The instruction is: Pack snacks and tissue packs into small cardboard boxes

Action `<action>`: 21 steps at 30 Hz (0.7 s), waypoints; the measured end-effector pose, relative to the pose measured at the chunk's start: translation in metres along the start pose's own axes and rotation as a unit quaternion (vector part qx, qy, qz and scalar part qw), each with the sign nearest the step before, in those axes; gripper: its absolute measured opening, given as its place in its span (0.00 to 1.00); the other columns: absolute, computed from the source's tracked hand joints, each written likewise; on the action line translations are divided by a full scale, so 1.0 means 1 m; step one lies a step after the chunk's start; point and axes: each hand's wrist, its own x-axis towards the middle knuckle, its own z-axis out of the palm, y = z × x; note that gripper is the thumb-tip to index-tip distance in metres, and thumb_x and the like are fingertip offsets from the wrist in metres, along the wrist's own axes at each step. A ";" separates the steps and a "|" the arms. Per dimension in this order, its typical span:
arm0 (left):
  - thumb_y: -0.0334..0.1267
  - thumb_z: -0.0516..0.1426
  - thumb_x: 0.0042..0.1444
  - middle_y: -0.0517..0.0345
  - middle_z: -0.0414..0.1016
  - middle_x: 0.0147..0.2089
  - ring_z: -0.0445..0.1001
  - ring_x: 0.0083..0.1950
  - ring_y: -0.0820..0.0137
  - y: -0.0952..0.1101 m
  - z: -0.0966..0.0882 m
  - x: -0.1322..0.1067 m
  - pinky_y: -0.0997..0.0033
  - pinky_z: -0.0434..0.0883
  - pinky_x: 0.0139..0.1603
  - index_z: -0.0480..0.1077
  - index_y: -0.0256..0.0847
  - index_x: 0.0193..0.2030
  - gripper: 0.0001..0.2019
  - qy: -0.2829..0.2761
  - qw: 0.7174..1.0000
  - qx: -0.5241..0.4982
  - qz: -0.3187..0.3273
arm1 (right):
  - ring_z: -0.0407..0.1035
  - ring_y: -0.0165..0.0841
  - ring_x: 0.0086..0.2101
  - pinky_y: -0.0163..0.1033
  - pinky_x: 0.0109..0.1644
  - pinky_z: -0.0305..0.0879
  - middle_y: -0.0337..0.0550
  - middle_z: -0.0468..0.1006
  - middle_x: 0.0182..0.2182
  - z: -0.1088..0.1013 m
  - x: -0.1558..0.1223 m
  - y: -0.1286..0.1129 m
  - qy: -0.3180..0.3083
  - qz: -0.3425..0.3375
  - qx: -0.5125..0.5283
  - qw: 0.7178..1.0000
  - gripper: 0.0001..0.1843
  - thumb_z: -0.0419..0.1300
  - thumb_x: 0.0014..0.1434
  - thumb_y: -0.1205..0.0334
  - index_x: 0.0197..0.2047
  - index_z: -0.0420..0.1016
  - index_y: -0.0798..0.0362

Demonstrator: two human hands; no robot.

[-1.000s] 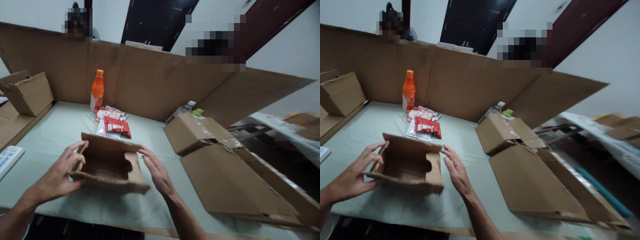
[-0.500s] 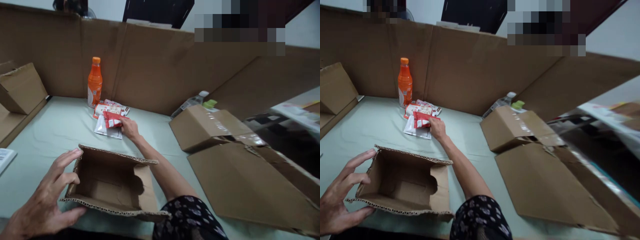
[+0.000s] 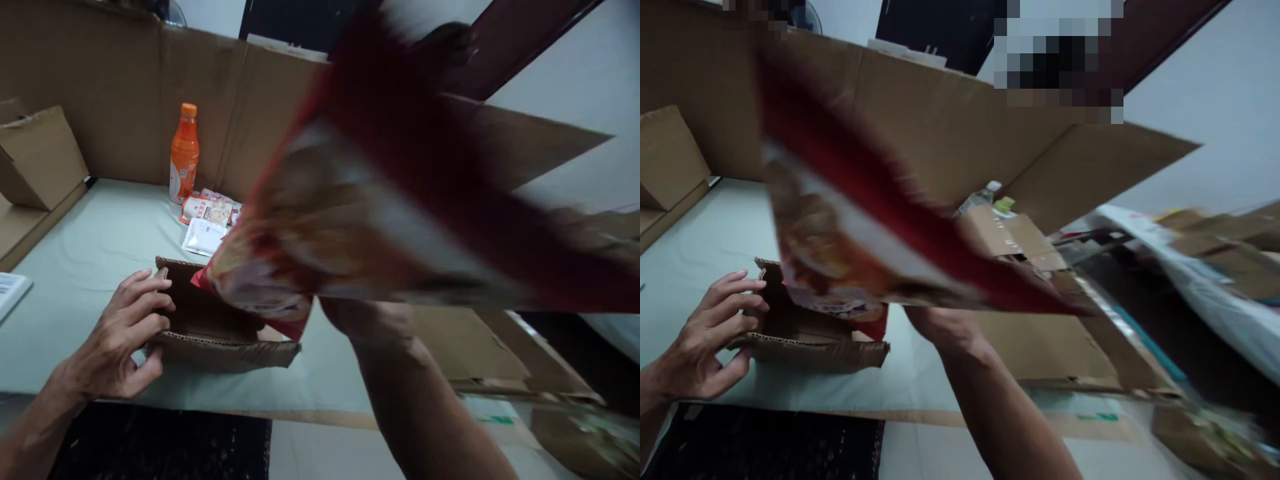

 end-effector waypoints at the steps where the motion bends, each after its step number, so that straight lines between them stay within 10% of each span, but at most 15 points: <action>1: 0.27 0.56 0.50 0.51 0.78 0.47 0.73 0.63 0.54 0.001 0.000 -0.002 0.39 0.63 0.73 0.68 0.44 0.42 0.13 0.008 1.000 0.014 -0.002 | 0.78 0.46 0.47 0.52 0.48 0.77 0.44 0.84 0.43 0.003 -0.002 -0.008 -0.041 -0.015 0.005 0.999 0.23 0.54 0.66 0.41 0.56 0.79 0.40; 6: 0.28 0.57 0.52 0.51 0.76 0.41 0.76 0.54 0.56 0.006 -0.003 -0.009 0.41 0.66 0.70 0.69 0.41 0.40 0.09 0.018 0.997 0.071 -0.006 | 0.67 0.30 0.25 0.35 0.30 0.59 0.37 0.77 0.25 0.001 0.011 -0.051 -0.306 -0.074 -0.096 0.944 0.09 0.55 0.60 0.68 0.34 0.77 0.50; 11: 0.29 0.56 0.55 0.51 0.76 0.37 0.76 0.47 0.57 0.009 -0.009 -0.005 0.42 0.71 0.64 0.69 0.41 0.34 0.03 0.009 0.995 0.102 -0.007 | 0.58 0.28 0.20 0.38 0.28 0.46 0.36 0.69 0.18 0.001 0.028 -0.093 -0.410 -0.111 -0.299 0.855 0.11 0.61 0.58 0.70 0.24 0.71 0.51; 21: 0.27 0.55 0.54 0.51 0.82 0.46 0.79 0.51 0.59 0.022 -0.023 0.011 0.45 0.65 0.73 0.75 0.40 0.47 0.15 -0.089 0.995 0.044 0.018 | 0.80 0.39 0.37 0.36 0.32 0.63 0.45 0.86 0.37 0.084 0.019 -0.062 -0.555 -0.099 -0.232 0.792 0.08 0.61 0.65 0.65 0.43 0.83 0.50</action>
